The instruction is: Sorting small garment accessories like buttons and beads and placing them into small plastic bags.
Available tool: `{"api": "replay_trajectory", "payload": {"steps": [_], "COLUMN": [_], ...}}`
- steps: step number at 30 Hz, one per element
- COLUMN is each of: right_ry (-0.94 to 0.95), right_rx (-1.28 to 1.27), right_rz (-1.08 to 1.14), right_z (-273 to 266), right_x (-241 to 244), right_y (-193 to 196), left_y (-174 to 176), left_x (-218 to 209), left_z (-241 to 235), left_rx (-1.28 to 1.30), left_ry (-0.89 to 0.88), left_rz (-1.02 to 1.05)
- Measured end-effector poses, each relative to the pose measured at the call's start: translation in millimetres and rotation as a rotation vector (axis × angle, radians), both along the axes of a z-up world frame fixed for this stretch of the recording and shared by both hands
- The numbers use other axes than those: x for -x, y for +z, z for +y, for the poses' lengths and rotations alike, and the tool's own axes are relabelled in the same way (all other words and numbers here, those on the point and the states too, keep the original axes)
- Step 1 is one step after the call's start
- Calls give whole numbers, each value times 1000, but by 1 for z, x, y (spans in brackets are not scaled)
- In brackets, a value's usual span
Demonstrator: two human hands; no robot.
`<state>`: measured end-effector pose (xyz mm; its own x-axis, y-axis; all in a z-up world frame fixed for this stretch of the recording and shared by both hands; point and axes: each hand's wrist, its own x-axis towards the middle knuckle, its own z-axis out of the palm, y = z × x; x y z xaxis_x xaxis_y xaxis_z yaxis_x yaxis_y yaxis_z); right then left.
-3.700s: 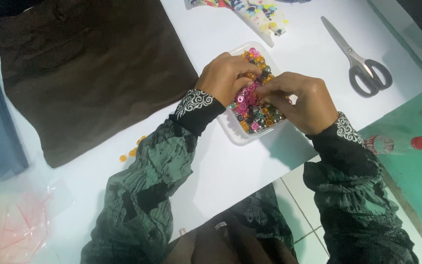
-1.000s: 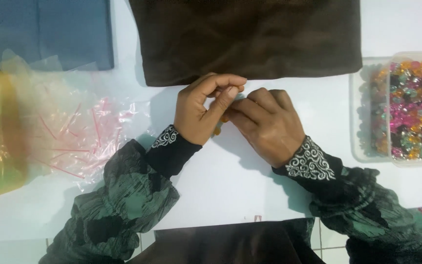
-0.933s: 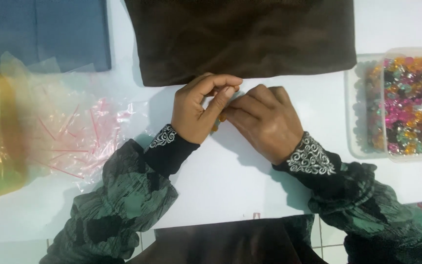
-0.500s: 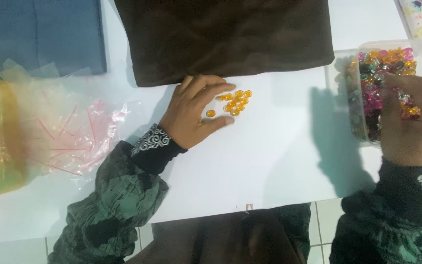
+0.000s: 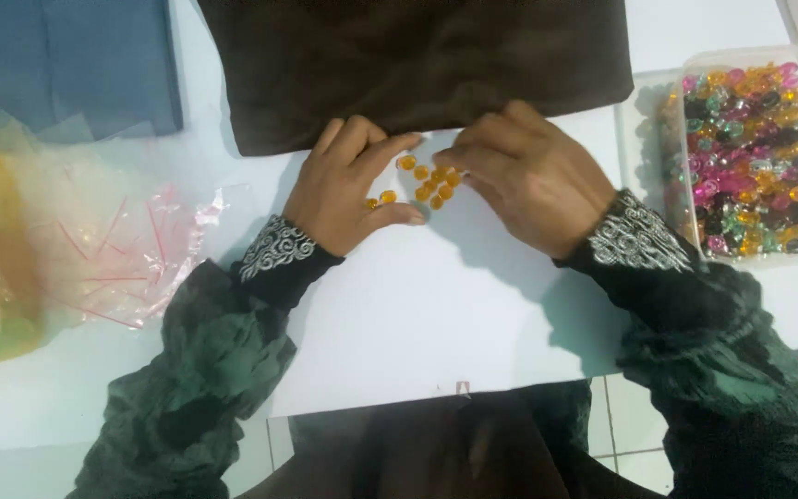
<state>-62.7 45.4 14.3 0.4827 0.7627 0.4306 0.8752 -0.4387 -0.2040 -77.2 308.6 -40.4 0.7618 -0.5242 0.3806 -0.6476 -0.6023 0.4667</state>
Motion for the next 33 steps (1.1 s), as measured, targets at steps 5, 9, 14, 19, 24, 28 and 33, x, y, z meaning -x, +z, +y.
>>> {"api": "replay_trajectory", "payload": {"steps": [5, 9, 14, 19, 24, 28, 33], "right_ry": [4, 48, 74, 11, -53, 4, 5], "right_rx": [40, -35, -47, 10, 73, 70, 73], "right_rz": [107, 146, 168, 155, 196, 252, 237], "right_z": [8, 6, 3, -5, -6, -1, 1], "right_x": [-11, -12, -14, -16, -16, -16, -15], "right_y": [-10, -9, -15, -8, 3, -2, -10], "left_y": [4, 3, 5, 5, 6, 3, 5], "left_x": [-2, -1, 3, 6, 7, 7, 7], "left_z": [0, 3, 7, 10, 11, 12, 11], "left_rx": [11, 4, -5, -16, 16, 20, -3], "left_ry": [-21, -53, -38, -28, -38, -32, -28], "left_rz": [-2, -16, 26, 59, 133, 142, 98]}}
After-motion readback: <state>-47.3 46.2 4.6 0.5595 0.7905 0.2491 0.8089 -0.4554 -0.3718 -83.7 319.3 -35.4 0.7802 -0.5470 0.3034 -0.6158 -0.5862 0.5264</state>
